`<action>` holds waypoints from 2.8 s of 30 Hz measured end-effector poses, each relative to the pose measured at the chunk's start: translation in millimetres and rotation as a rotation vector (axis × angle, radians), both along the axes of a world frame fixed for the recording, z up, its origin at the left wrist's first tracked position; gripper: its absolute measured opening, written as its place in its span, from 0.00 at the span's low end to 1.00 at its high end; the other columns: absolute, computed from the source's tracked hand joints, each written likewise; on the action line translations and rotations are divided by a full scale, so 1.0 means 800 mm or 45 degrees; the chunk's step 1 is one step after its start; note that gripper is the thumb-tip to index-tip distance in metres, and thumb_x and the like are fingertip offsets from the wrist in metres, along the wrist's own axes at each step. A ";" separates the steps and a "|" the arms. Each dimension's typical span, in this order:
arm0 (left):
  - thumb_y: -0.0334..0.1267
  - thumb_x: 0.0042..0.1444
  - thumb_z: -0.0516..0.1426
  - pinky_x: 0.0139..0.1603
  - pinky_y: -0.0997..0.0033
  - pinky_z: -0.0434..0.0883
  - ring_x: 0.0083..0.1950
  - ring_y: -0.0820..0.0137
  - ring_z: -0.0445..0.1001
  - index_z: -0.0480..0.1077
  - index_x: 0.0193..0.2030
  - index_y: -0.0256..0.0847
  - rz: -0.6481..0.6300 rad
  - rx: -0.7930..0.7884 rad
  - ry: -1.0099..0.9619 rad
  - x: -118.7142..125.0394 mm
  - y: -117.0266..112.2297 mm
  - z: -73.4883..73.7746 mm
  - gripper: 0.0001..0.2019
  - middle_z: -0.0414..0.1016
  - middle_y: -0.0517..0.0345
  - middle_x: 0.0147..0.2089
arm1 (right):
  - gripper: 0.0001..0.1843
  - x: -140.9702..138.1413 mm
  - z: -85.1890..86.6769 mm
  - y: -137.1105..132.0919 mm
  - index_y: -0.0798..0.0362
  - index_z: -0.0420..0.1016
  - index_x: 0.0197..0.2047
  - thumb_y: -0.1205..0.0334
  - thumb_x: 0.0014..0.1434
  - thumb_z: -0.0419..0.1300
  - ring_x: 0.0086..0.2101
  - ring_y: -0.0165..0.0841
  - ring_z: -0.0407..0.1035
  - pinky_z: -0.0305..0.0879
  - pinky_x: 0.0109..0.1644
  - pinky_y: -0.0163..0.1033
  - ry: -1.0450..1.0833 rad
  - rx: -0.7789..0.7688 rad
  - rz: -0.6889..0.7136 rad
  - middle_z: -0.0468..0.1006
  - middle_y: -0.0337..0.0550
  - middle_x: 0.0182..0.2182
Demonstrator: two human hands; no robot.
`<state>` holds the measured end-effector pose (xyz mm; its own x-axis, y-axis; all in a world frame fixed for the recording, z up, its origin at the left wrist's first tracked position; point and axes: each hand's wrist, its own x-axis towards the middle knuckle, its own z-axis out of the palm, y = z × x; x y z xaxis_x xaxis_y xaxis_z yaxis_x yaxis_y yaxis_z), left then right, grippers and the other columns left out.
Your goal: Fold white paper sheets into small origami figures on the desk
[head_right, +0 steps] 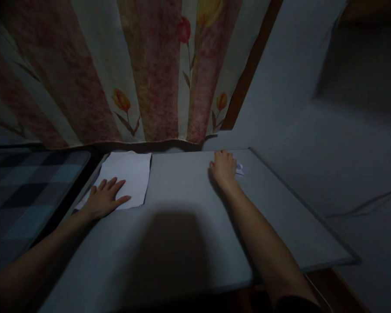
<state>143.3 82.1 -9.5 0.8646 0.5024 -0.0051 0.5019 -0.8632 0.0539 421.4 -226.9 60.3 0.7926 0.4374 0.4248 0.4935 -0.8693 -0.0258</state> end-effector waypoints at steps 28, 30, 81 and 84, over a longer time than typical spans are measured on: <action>0.35 0.59 0.53 0.43 0.69 0.67 0.40 0.66 0.74 0.78 0.39 0.40 -0.509 -0.317 -0.405 0.111 -0.124 0.020 0.10 0.77 0.51 0.38 | 0.15 -0.097 -0.052 0.067 0.53 0.68 0.47 0.74 0.55 0.57 0.34 0.30 0.67 0.60 0.40 0.34 0.644 0.306 1.018 0.73 0.39 0.34; 0.34 0.60 0.54 0.41 0.70 0.67 0.38 0.68 0.73 0.77 0.39 0.40 -0.487 -0.290 -0.413 0.110 -0.130 0.014 0.10 0.76 0.52 0.38 | 0.17 -0.098 -0.061 0.072 0.53 0.68 0.47 0.74 0.53 0.59 0.29 0.28 0.66 0.59 0.36 0.33 0.739 0.415 0.922 0.73 0.36 0.30; 0.34 0.56 0.49 0.35 0.72 0.69 0.30 0.69 0.75 0.67 0.50 0.40 -0.180 -0.615 -1.040 0.086 -0.147 0.018 0.16 0.77 0.56 0.31 | 0.13 -0.154 -0.072 0.099 0.52 0.74 0.39 0.65 0.47 0.57 0.34 0.33 0.69 0.68 0.38 0.38 0.796 1.407 0.683 0.74 0.44 0.34; 0.33 0.52 0.49 0.33 0.71 0.71 0.28 0.70 0.75 0.68 0.47 0.39 -0.104 -1.230 -1.158 0.090 -0.144 0.023 0.15 0.76 0.59 0.28 | 0.11 -0.143 -0.074 0.098 0.52 0.77 0.34 0.62 0.45 0.58 0.37 0.35 0.70 0.68 0.41 0.41 0.991 1.555 0.718 0.76 0.45 0.36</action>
<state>215.0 -32.9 8.9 0.7773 0.5709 0.2644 -0.0904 -0.3145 0.9449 307.3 -148.7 0.9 0.8369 0.4517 0.3091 0.2666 0.1568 -0.9510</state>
